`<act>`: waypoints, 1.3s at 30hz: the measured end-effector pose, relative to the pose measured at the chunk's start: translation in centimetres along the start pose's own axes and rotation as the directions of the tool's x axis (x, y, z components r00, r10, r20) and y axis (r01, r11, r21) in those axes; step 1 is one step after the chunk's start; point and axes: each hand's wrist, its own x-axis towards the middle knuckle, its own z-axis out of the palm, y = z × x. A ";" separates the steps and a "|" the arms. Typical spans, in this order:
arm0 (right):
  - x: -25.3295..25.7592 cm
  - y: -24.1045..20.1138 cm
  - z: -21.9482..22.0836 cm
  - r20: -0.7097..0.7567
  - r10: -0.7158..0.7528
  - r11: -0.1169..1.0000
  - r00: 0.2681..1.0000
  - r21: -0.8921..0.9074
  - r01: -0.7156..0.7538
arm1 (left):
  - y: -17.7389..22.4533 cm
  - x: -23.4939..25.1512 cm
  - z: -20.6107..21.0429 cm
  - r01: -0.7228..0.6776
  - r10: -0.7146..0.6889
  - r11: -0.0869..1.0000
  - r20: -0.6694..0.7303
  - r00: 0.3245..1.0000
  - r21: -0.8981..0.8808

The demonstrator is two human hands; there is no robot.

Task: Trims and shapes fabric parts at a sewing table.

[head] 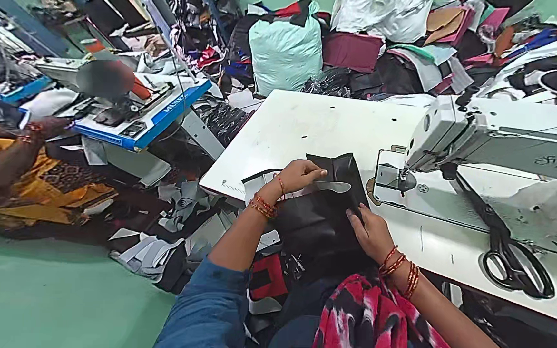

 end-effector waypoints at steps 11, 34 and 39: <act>-0.3 0.3 0.4 -0.069 -0.070 0.997 0.995 0.028 0.072 | 2.2 -5.7 3.7 0.272 -0.277 0.960 -0.058 0.959 -0.071; -0.4 2.0 0.4 -0.041 -0.192 0.977 0.981 0.089 0.195 | -2.7 -5.7 5.1 -0.057 0.045 0.997 -0.224 0.973 -0.046; -0.7 2.3 0.1 -0.066 -0.102 0.968 0.993 0.225 0.114 | -3.7 -5.7 5.3 -0.177 0.175 0.984 -0.234 0.956 0.012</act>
